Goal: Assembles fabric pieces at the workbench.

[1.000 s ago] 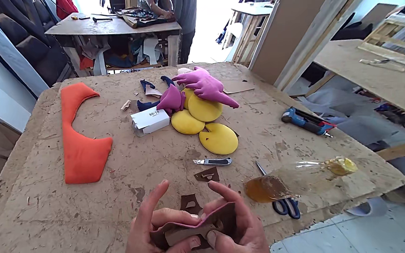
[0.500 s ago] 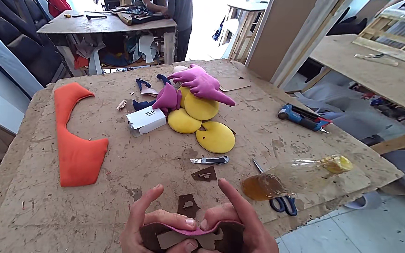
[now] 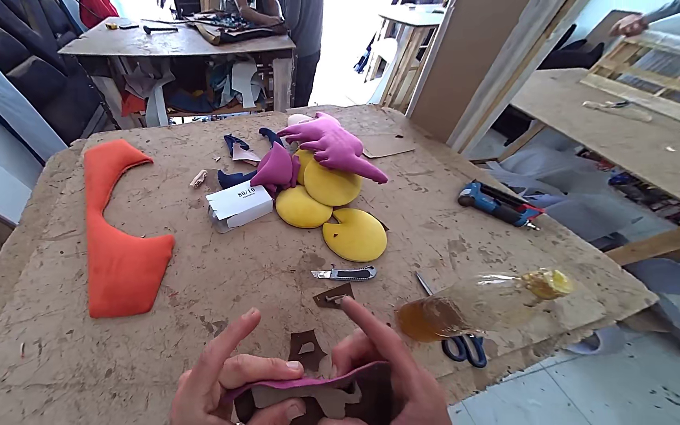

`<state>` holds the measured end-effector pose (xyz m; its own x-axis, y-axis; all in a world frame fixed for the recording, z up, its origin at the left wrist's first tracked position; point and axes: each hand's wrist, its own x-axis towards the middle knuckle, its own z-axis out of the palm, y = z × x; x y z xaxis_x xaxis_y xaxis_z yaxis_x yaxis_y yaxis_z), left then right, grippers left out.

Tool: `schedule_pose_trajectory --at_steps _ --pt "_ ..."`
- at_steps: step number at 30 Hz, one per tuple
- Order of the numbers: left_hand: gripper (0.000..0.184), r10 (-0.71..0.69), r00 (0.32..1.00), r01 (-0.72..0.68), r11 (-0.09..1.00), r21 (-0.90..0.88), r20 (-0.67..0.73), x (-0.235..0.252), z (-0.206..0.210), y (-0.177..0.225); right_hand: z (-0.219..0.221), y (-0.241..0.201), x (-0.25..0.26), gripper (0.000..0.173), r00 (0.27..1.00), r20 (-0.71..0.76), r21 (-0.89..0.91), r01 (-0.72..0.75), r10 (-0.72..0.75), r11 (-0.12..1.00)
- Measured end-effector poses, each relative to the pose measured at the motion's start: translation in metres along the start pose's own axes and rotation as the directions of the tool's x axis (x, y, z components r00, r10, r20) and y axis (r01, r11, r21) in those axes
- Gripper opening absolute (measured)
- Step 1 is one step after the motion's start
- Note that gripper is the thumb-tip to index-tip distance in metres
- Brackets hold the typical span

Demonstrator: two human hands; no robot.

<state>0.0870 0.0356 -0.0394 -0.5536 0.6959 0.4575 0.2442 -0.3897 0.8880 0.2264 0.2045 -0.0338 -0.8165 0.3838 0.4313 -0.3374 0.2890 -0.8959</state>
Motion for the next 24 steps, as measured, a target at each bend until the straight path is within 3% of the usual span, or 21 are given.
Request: schedule_pose_trajectory --at_steps 6,12,18,24 --pt "0.077 -0.028 0.999 0.03 0.996 -0.082 0.021 0.001 0.001 -0.001 -0.007 0.001 0.005 0.088 0.993 0.111 0.039 0.028 -0.032 0.999" --pt "0.077 -0.047 0.998 0.05 0.992 -0.114 0.03 0.003 0.003 -0.005 -0.009 -0.002 0.005 0.086 0.992 0.124 -0.017 0.008 -0.006 1.0" --pt "0.077 -0.093 0.994 0.102 0.981 -0.165 0.059 0.003 0.001 -0.008 -0.025 0.003 0.011 0.077 0.94 0.341 0.165 -0.054 -0.006 0.985" --pt "0.075 -0.089 0.992 0.102 0.983 -0.155 0.088 0.001 -0.003 -0.011 -0.023 0.005 0.011 0.075 0.925 0.379 0.169 -0.047 -0.021 0.984"
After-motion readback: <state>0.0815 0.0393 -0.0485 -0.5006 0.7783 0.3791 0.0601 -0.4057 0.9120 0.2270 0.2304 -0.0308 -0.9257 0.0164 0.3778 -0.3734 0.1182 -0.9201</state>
